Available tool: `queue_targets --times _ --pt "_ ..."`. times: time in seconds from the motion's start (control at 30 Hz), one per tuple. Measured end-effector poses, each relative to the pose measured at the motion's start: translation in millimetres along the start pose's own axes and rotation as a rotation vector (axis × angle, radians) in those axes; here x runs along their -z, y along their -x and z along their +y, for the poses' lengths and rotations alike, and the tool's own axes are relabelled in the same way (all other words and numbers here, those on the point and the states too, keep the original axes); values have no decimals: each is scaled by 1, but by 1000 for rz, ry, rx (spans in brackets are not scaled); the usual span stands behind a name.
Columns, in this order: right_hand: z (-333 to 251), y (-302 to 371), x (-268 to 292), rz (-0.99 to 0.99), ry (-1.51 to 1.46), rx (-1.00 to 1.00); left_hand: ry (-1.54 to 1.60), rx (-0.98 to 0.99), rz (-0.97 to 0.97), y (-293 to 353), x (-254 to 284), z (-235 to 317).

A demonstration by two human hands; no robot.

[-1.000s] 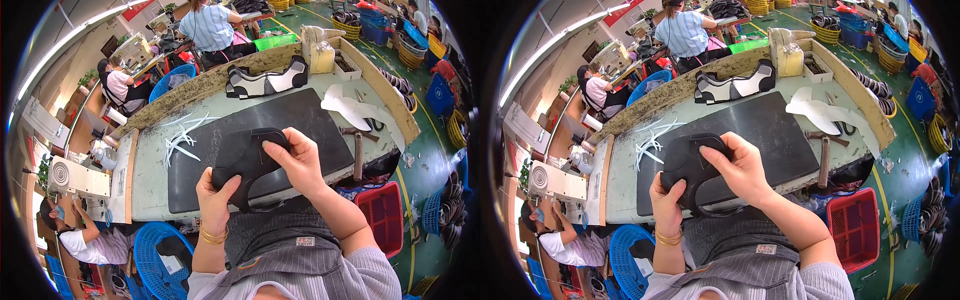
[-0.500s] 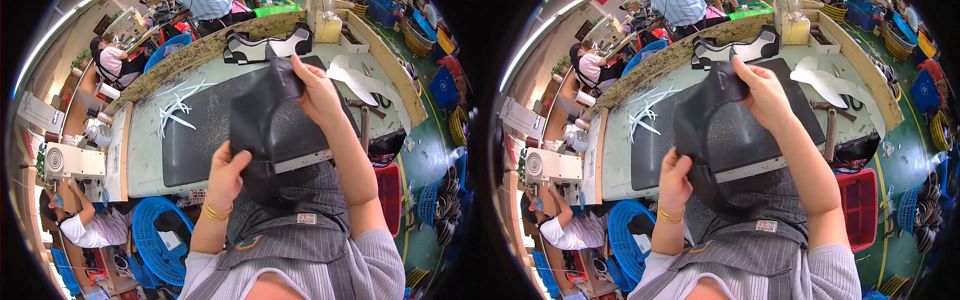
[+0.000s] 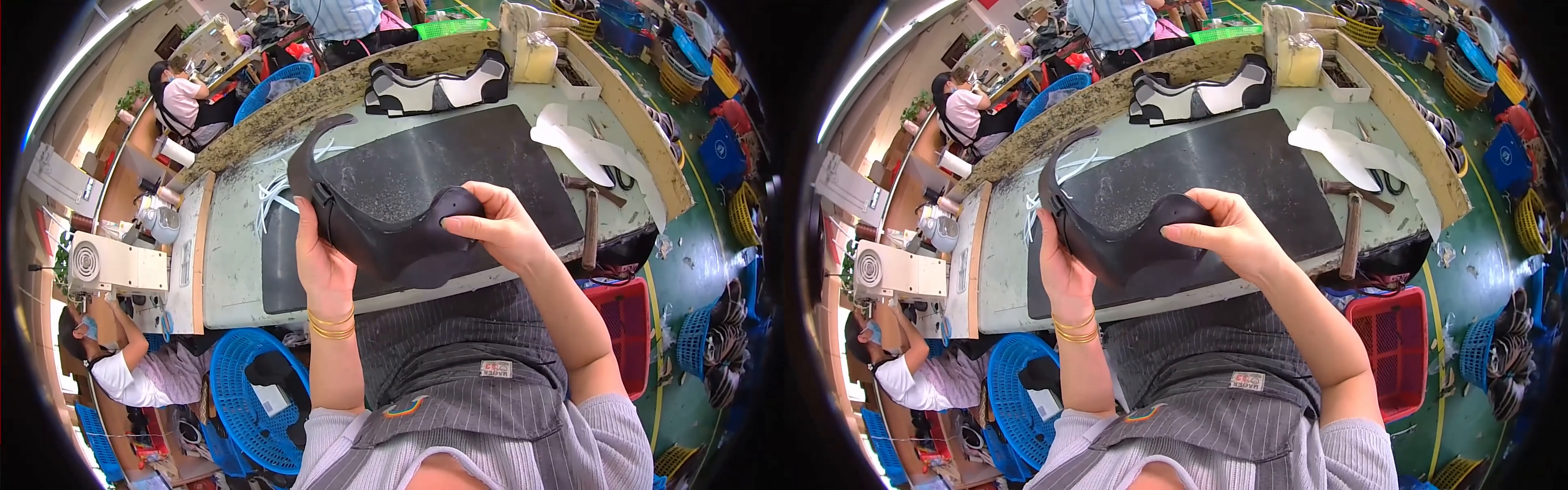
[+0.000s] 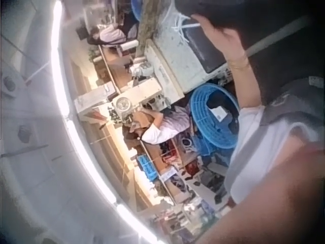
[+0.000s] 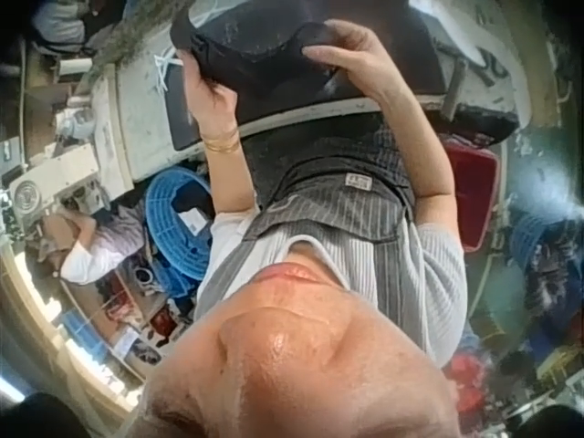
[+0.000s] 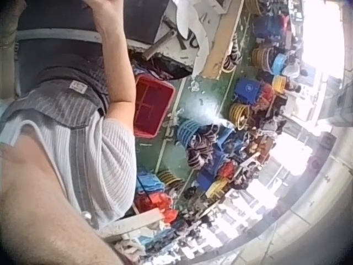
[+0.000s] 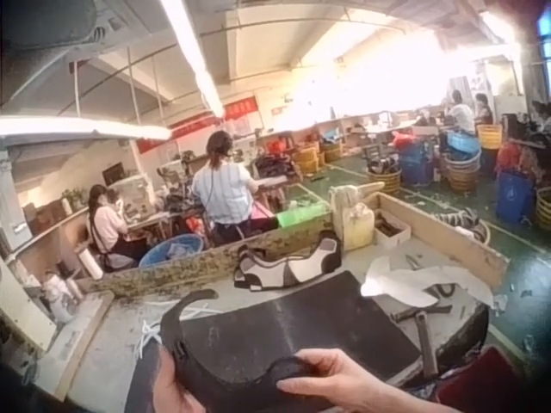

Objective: Manually aligning and assembling various material layers of a shoe upper at a manufacturing station.

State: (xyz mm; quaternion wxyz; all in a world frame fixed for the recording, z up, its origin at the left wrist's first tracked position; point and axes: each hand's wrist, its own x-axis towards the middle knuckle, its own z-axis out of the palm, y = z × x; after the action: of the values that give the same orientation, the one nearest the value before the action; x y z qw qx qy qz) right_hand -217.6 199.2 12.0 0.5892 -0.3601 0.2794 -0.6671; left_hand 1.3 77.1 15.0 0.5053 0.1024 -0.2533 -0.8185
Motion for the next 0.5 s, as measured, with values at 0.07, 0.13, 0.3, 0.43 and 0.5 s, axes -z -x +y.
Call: queue_targets --times 0.07,0.13,0.3,0.43,0.5 --pt "-4 3 -1 -9 132 63 5 -17 -1 0 3 1" --pt "-9 6 -6 12 148 57 4 -31 -6 -1 5 2" --pt "-11 12 -10 8 184 79 -16 -19 -56 4 3 -1" --pt "-15 19 -14 -25 372 130 -48 -36 -77 6 9 -1" --pt "-16 21 -15 -29 415 120 -57 -43 -108 6 12 0"
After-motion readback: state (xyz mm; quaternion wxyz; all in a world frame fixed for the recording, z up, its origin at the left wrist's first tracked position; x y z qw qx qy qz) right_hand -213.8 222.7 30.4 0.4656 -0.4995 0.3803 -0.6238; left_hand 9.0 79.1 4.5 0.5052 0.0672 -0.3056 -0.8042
